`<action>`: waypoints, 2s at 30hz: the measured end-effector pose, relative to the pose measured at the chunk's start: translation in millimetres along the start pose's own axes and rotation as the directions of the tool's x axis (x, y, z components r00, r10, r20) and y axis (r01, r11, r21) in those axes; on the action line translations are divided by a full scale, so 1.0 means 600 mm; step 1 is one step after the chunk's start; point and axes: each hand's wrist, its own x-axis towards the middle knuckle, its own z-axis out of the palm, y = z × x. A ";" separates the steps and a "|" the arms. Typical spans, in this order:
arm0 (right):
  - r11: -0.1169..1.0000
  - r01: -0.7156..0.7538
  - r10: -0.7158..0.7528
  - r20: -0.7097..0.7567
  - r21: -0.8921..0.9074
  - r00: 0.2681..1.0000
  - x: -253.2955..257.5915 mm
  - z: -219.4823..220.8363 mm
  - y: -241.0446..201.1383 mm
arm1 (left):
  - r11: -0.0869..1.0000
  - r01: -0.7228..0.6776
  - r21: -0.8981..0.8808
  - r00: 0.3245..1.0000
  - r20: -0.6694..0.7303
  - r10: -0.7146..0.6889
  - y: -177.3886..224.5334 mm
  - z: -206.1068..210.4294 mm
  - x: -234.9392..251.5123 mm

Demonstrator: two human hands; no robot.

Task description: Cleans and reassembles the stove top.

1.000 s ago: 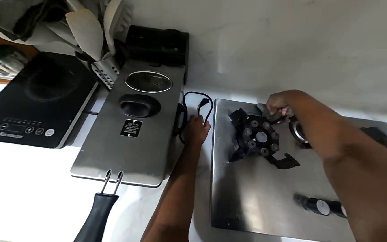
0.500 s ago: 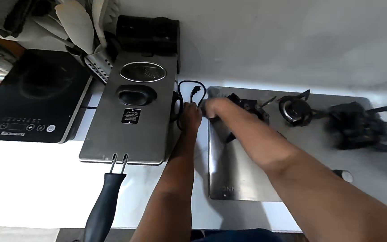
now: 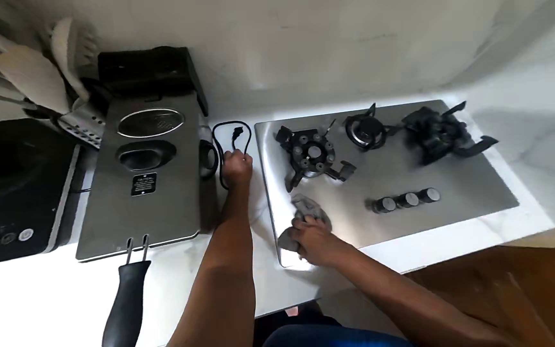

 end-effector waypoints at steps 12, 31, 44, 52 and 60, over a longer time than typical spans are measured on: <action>0.762 -0.079 0.547 -0.573 0.643 0.610 -0.089 -0.144 0.202 | 1.000 0.020 0.017 1.000 0.017 -0.021 0.004 -0.005 0.000; 0.697 0.033 0.585 -0.595 0.716 0.551 0.125 -0.459 0.210 | 0.998 -0.058 -0.010 0.989 -0.139 0.056 -0.005 0.018 0.003; 0.885 -0.196 0.463 -0.752 0.422 0.470 0.008 -0.434 0.188 | 0.997 0.000 0.080 0.999 -0.042 0.004 -0.002 0.020 0.011; 0.944 -0.248 0.326 -0.503 0.217 0.800 0.202 -0.329 0.300 | 0.997 0.012 0.081 1.000 -0.028 -0.010 -0.008 0.025 0.021; 0.952 -0.259 0.303 -0.634 0.164 0.711 0.146 -0.160 0.281 | 0.998 0.032 0.055 0.999 0.002 -0.032 0.007 0.002 0.007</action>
